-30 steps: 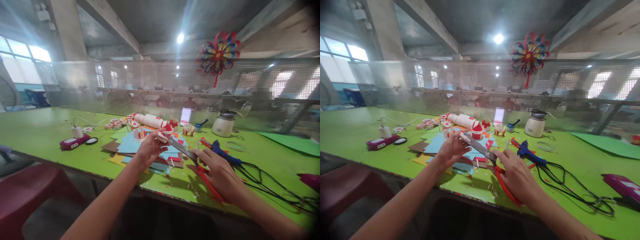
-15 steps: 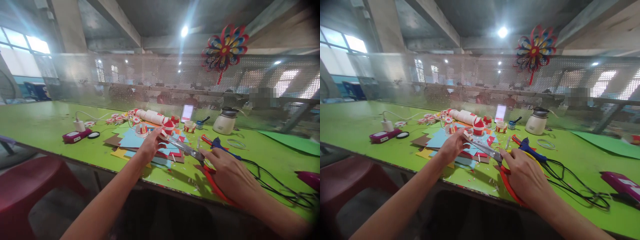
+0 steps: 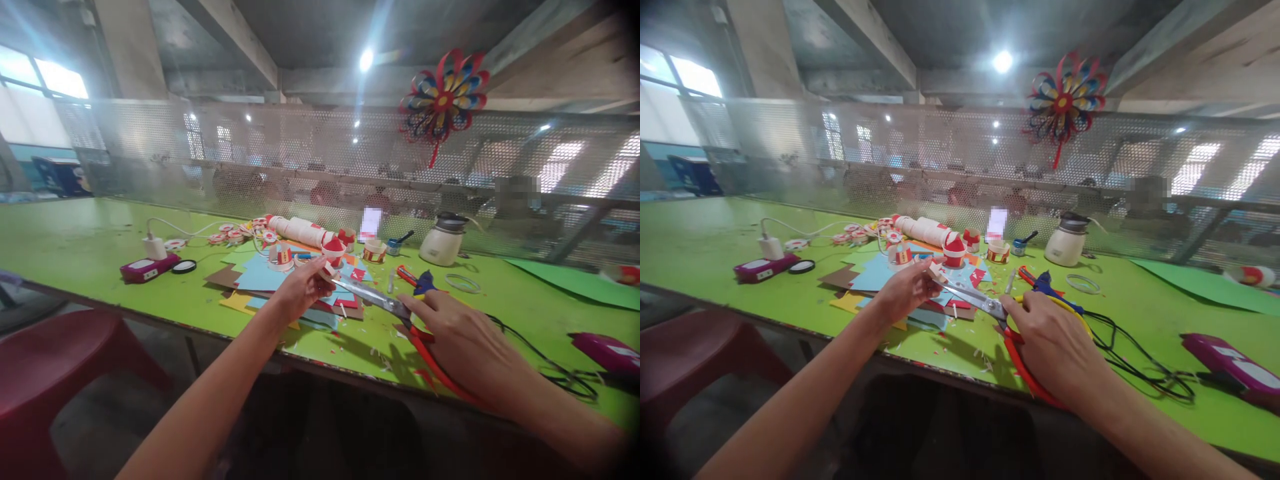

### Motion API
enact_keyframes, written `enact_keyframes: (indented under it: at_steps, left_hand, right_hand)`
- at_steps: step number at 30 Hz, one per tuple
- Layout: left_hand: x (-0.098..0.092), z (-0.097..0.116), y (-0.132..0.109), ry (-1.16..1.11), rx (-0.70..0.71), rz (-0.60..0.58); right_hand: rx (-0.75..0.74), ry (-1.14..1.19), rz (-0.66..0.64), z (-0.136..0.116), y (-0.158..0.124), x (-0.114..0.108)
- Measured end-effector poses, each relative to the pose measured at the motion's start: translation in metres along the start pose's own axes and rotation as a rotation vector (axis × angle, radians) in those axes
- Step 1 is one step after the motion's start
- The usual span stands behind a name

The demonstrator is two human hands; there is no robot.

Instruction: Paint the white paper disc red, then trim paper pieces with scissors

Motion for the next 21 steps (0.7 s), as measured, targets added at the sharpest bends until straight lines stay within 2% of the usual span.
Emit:
enact_keyframes:
  at_steps: [7, 21]
  left_hand:
    - [0.004, 0.000, -0.002, -0.074, -0.027, -0.035]
    - [0.017, -0.001, -0.011, -0.162, -0.152, -0.077]
  right_hand:
    - [-0.039, 0.075, 0.027, 0.002, 0.000, 0.005]
    - [-0.084, 0.057, 0.056, 0.003, 0.003, 0.008]
Point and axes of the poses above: each hand's wrist, its own y-axis towards the middle knuckle, its own x-axis out of the palm, z = x × y, the point moved 6 cm from there along y, towards the middle knuckle, and after that the axes turned 12 degrees about x, right-handed, at the moved point
